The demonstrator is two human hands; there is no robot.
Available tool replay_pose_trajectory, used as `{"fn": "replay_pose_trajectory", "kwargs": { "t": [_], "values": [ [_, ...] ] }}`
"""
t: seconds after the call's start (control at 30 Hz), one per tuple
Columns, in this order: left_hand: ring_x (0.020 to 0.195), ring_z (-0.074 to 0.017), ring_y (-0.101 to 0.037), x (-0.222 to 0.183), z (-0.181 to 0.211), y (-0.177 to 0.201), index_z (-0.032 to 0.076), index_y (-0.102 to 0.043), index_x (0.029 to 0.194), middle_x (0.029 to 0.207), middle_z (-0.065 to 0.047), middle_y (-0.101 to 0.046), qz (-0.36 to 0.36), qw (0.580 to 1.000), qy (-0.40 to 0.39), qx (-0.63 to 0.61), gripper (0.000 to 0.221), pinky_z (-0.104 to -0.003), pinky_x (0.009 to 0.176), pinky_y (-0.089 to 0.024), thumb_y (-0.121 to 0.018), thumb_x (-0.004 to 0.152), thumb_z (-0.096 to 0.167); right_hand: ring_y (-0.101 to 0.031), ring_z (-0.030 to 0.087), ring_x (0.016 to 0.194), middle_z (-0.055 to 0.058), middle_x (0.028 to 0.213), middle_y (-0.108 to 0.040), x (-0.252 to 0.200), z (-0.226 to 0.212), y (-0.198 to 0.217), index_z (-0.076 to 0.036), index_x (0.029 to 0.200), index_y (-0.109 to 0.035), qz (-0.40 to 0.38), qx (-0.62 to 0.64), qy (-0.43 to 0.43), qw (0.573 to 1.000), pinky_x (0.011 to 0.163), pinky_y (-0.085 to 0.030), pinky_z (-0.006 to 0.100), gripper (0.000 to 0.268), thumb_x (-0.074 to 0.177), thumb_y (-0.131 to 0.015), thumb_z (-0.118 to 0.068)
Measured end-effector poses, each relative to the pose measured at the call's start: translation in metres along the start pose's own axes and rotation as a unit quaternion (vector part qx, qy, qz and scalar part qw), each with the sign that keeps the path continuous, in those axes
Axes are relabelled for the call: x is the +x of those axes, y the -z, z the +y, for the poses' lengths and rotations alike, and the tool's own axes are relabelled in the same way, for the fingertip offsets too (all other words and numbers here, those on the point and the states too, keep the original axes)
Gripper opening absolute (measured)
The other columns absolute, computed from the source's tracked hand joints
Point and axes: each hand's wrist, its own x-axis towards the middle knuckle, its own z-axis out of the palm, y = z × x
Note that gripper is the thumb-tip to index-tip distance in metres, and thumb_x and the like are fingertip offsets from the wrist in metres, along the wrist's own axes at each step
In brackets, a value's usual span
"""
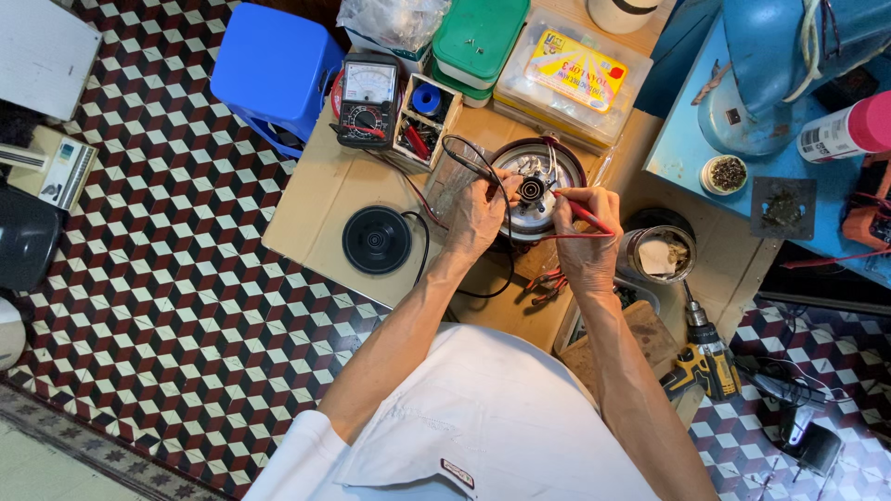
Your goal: The person tests the internal components of a disassembled electric kettle using a multimeter, then uses a cordless drill to remove screws from the kettle's base. They remove the base cover and continue testing the electrical connections with the multimeter probes.
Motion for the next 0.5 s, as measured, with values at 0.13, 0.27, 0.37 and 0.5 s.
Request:
{"fn": "replay_pose_trajectory", "kwargs": {
  "t": [0.13, 0.27, 0.37, 0.5],
  "values": [
    [0.080, -0.0158, -0.076, -0.0015, 0.0046, 0.0015, 0.000, -0.071, 0.112, 0.085, -0.011, -0.077, 0.005, 1.000, 0.001, 0.022, 0.039, -0.030, 0.069, -0.060, -0.064, 0.100, 0.036, -0.067, 0.019, 0.090, 0.012, 0.108, -0.060, 0.0014, -0.0007, -0.0004, -0.004, 0.105, -0.070, -0.006, -0.002, -0.012, 1.000, 0.082, -0.055, 0.031, 0.009, 0.097, -0.074, -0.006],
    [0.080, -0.0154, -0.077, -0.0038, 0.0052, 0.0030, 0.000, -0.069, 0.114, 0.085, -0.010, -0.077, 0.001, 1.000, -0.013, 0.019, 0.040, -0.029, 0.069, -0.061, -0.063, 0.101, 0.038, -0.067, 0.019, 0.091, 0.012, 0.108, -0.060, 0.0015, 0.0001, -0.0001, -0.004, 0.105, -0.070, -0.001, 0.000, 0.000, 1.000, 0.082, -0.055, 0.032, 0.009, 0.097, -0.074, -0.006],
    [0.079, -0.0160, -0.077, -0.0030, 0.0040, -0.0001, 0.000, -0.069, 0.113, 0.084, -0.011, -0.076, 0.005, 1.000, -0.010, 0.013, 0.040, -0.030, 0.068, -0.061, -0.063, 0.100, 0.037, -0.067, 0.019, 0.089, 0.012, 0.107, -0.060, 0.0010, 0.0007, 0.0008, -0.004, 0.105, -0.070, -0.006, 0.003, -0.015, 1.000, 0.081, -0.055, 0.031, 0.009, 0.097, -0.074, -0.006],
    [0.078, -0.0165, -0.076, -0.0019, 0.0031, -0.0025, 0.000, -0.069, 0.114, 0.084, -0.011, -0.076, 0.015, 1.000, -0.008, 0.018, 0.038, -0.030, 0.067, -0.060, -0.063, 0.101, 0.036, -0.067, 0.019, 0.091, 0.012, 0.107, -0.060, 0.0017, 0.0004, 0.0017, -0.004, 0.105, -0.070, -0.003, 0.000, -0.001, 1.000, 0.082, -0.055, 0.031, 0.009, 0.097, -0.074, -0.006]
  ]
}}
